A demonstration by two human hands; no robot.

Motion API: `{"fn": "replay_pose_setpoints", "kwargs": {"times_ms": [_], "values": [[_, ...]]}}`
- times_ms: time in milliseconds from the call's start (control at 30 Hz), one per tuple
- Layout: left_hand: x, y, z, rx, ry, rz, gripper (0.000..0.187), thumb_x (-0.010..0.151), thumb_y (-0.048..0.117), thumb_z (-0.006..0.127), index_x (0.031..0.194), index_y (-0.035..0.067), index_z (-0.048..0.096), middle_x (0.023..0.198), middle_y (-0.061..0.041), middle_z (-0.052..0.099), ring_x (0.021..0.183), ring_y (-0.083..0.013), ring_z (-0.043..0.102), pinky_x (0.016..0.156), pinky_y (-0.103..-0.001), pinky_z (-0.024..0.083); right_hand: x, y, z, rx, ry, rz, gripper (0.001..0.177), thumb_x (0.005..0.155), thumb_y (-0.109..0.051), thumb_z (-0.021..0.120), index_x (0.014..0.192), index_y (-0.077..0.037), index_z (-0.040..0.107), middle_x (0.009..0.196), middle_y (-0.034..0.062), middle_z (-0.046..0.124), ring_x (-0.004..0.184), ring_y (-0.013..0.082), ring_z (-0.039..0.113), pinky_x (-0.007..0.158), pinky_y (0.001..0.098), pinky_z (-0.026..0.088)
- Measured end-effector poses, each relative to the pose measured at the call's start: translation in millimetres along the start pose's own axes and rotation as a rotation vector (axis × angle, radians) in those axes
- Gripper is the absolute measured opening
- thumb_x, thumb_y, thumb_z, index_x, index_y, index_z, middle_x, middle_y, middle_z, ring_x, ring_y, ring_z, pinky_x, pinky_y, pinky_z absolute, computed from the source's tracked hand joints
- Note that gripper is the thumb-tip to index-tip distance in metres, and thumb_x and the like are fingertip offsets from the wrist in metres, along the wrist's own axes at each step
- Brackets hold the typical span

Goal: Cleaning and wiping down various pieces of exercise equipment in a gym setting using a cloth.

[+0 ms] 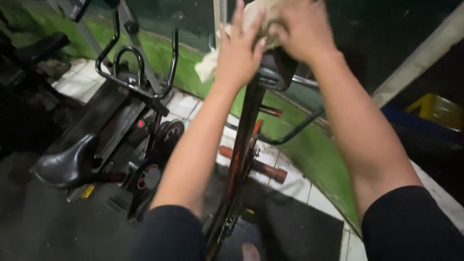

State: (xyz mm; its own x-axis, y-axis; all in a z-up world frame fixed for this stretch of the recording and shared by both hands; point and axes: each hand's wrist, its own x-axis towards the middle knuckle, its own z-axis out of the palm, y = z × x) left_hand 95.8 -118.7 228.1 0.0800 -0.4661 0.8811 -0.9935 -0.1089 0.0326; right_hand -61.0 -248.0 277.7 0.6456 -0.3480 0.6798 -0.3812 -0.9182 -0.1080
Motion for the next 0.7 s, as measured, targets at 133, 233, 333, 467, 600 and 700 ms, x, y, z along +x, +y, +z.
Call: {"fn": "replay_pose_setpoints", "kwargs": {"times_ms": [133, 233, 333, 467, 600, 700], "values": [[-7.9, 22.8, 8.9, 0.098, -0.288, -0.240, 0.065, 0.099, 0.048, 0.061, 0.156, 0.042, 0.032, 0.167, -0.001, 0.028, 0.141, -0.0547, 0.034, 0.106, -0.064, 0.035, 1.2, 15.4, 36.0, -0.038, 0.043, -0.103, 0.057, 0.096, -0.035, 0.075, 0.148, -0.018, 0.058, 0.159, 0.0149, 0.043, 0.148, 0.0417, 0.031, 0.114, 0.0647, 0.022], [-22.2, 14.8, 24.9, 0.069, -0.152, -0.217, 0.064, 0.103, 0.046, 0.059, 0.160, 0.044, 0.029, 0.168, 0.000, 0.032, 0.146, -0.0501, 0.037, 0.115, -0.061, 0.036, -5.1, 12.2, 41.5, -0.033, 0.160, -0.094, 0.056, 0.097, -0.035, 0.075, 0.149, -0.021, 0.060, 0.163, 0.0092, 0.044, 0.151, 0.0378, 0.032, 0.119, 0.0619, 0.022], [-31.3, 8.9, 28.0, 0.035, -0.119, -0.189, 0.062, 0.106, 0.043, 0.057, 0.161, 0.044, 0.029, 0.167, 0.000, 0.034, 0.148, -0.0493, 0.038, 0.117, -0.060, 0.037, -10.8, 6.2, 41.4, 0.031, 0.099, -0.046, 0.054, 0.097, -0.037, 0.076, 0.147, -0.023, 0.061, 0.160, 0.0062, 0.046, 0.152, 0.0344, 0.032, 0.122, 0.0601, 0.020], [-42.6, 11.9, 17.5, 0.033, -0.134, -0.210, 0.060, 0.107, 0.038, 0.056, 0.160, 0.045, 0.030, 0.166, 0.001, 0.037, 0.144, -0.0491, 0.042, 0.115, -0.060, 0.040, -25.4, -4.0, 41.7, 0.057, 0.135, -0.048, 0.047, 0.099, -0.033, 0.076, 0.142, -0.020, 0.064, 0.161, 0.0059, 0.046, 0.152, 0.0340, 0.032, 0.122, 0.0604, 0.019], [-56.7, 16.4, 0.5, 0.001, -0.179, -0.231, 0.058, 0.108, 0.033, 0.057, 0.159, 0.046, 0.032, 0.166, 0.003, 0.038, 0.138, -0.0493, 0.047, 0.113, -0.059, 0.043, -46.0, -15.7, 44.5, 0.071, 0.181, -0.098, 0.039, 0.108, -0.029, 0.075, 0.144, -0.018, 0.064, 0.164, 0.0048, 0.047, 0.154, 0.0342, 0.033, 0.124, 0.0620, 0.019], [-69.3, 20.0, -5.5, 0.008, -0.127, -0.222, 0.058, 0.106, 0.032, 0.058, 0.157, 0.046, 0.035, 0.163, 0.004, 0.040, 0.139, -0.0502, 0.048, 0.109, -0.057, 0.045, -58.7, -26.9, 44.9, 0.080, 0.165, -0.034, 0.040, 0.104, -0.028, 0.076, 0.142, -0.019, 0.066, 0.161, 0.0055, 0.048, 0.152, 0.0359, 0.033, 0.122, 0.0630, 0.018]]}}
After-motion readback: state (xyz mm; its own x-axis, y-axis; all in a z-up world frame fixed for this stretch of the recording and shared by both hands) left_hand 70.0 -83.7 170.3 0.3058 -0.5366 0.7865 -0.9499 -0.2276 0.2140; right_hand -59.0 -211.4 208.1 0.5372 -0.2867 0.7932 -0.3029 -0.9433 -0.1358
